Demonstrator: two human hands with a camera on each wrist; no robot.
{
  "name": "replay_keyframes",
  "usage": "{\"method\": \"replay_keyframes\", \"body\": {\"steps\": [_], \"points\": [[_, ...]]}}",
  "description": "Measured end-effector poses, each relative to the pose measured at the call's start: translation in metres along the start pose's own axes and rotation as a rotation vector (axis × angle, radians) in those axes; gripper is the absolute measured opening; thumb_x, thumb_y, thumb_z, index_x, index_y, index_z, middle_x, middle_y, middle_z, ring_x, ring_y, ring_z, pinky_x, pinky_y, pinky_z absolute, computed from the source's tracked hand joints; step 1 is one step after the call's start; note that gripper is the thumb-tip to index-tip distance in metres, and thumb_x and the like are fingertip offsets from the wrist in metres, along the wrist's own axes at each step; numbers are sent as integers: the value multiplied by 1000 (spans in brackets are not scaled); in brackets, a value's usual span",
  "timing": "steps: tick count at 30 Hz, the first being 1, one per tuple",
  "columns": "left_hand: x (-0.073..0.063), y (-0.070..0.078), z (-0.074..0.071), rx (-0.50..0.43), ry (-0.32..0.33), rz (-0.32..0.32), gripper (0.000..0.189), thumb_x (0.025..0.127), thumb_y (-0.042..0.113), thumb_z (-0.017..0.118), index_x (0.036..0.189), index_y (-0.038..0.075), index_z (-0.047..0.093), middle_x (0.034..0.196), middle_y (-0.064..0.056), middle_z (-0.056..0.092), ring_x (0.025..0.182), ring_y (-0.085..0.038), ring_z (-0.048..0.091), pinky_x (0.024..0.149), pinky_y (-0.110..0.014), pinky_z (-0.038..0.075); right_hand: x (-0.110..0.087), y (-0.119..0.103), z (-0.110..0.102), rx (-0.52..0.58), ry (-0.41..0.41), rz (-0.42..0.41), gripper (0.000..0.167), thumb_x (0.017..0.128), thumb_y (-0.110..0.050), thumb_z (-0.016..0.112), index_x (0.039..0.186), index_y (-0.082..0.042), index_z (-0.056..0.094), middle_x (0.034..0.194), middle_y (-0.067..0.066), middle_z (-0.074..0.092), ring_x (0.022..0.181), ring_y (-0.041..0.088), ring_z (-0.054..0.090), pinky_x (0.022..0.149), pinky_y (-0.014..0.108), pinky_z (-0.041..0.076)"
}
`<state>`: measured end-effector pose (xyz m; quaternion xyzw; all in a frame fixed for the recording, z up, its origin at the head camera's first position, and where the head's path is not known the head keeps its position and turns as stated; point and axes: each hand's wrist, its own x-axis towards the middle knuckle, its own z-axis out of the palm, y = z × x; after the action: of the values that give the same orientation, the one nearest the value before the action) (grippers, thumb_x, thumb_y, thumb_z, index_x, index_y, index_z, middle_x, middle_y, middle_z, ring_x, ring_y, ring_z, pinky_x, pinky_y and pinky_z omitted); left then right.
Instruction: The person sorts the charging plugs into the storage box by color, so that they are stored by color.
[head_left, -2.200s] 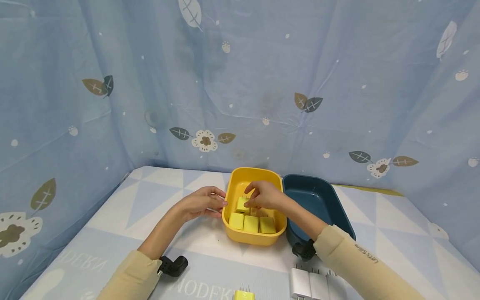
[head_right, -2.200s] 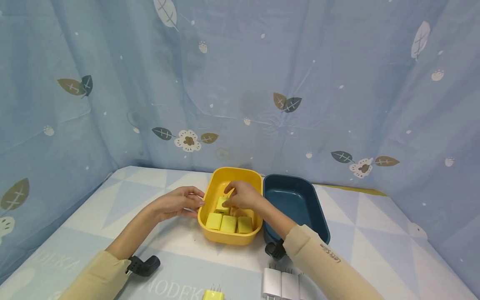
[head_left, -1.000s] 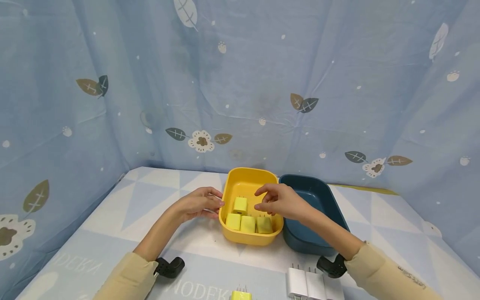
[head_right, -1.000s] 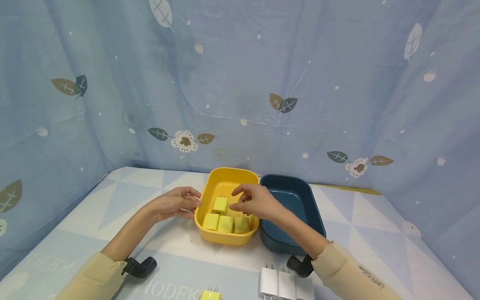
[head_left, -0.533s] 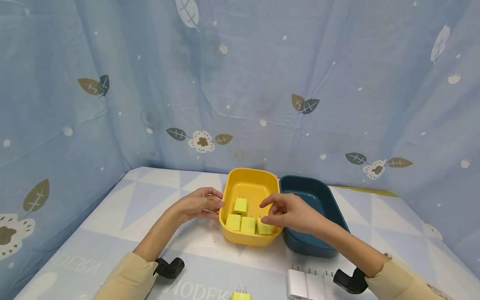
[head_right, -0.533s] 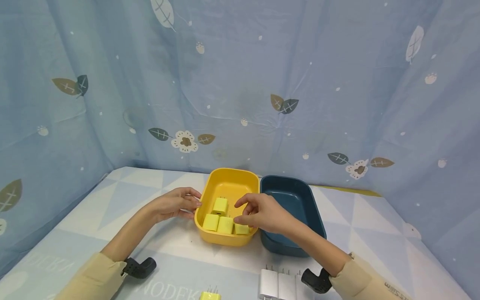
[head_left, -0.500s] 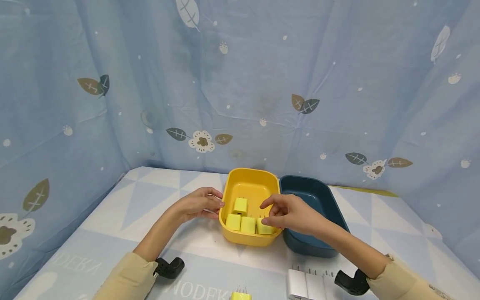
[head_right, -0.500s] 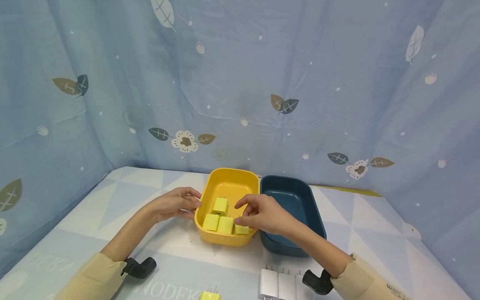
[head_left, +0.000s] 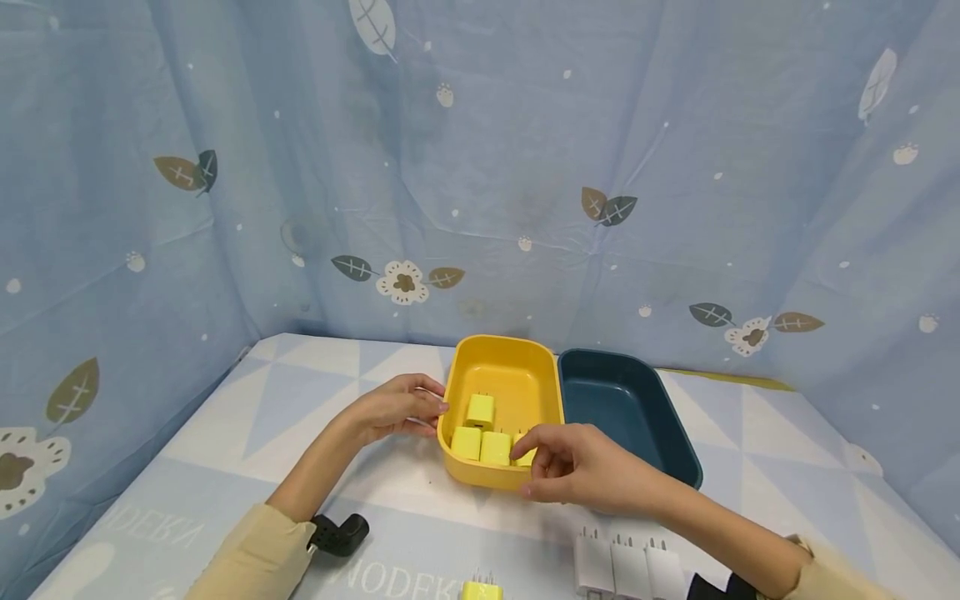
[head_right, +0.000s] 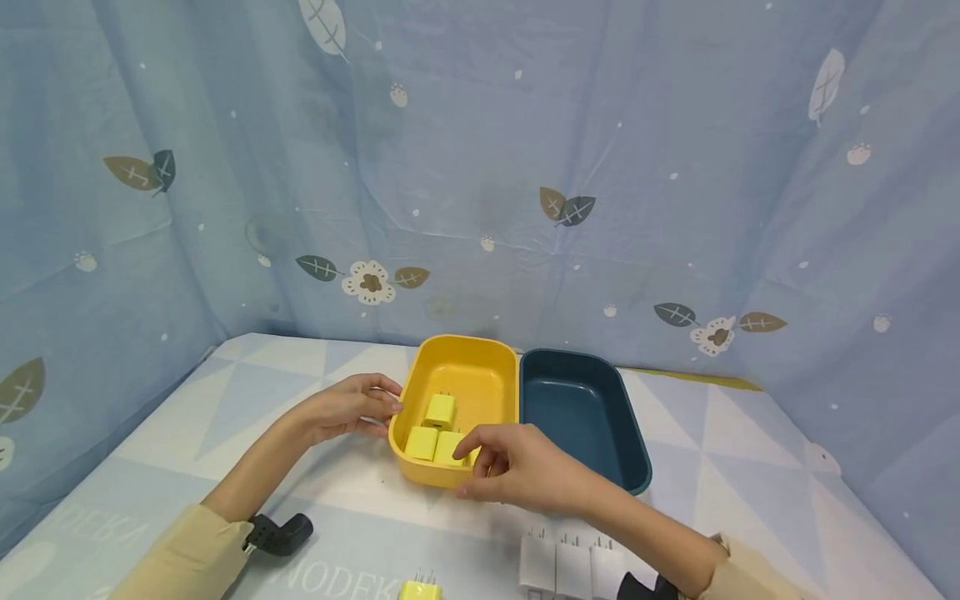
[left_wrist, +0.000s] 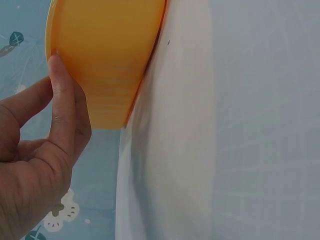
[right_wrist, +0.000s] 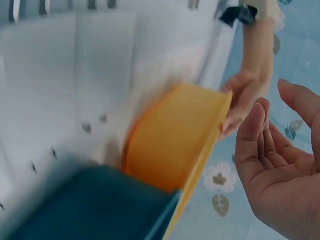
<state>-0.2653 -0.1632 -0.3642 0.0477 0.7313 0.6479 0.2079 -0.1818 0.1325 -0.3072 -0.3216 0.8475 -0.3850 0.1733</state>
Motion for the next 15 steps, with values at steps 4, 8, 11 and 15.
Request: {"method": "replay_keyframes", "body": {"steps": [4, 8, 11, 15], "points": [[1, -1, -1, -4, -2, 5, 35, 95, 7, 65, 123, -5, 48, 96, -15, 66, 73, -20, 66, 70, -30, 60, -5, 2, 11, 42, -42, 24, 28, 87, -24, 79, 111, -15, 67, 78, -1, 64, 68, 14, 58, 61, 22, 51], [1, -2, -1, -7, -6, 0, 35, 95, 8, 66, 123, -5, 48, 97, -15, 66, 73, -20, 66, 69, -30, 60, -9, 6, 22, 82, -88, 39, 27, 85, -21, 80, 109, -14, 68, 76, -2, 63, 65, 10, 55, 58, 18, 47], [1, -2, -1, -7, -8, 0, 36, 94, 7, 66, 123, -5, 48, 97, -15, 66, 73, -20, 66, 69, -30, 60, -11, 9, 29, 101, -126, 45, 27, 85, -19, 80, 108, -13, 68, 76, -3, 63, 65, 8, 54, 58, 17, 45], [1, -1, -1, -5, -7, 4, 36, 94, 7, 66, 123, -5, 48, 97, -15, 66, 73, -20, 66, 69, -30, 60, -14, 14, 38, 103, -169, 14, 27, 85, -19, 80, 108, -14, 68, 77, -7, 64, 65, 3, 53, 58, 17, 47]]}}
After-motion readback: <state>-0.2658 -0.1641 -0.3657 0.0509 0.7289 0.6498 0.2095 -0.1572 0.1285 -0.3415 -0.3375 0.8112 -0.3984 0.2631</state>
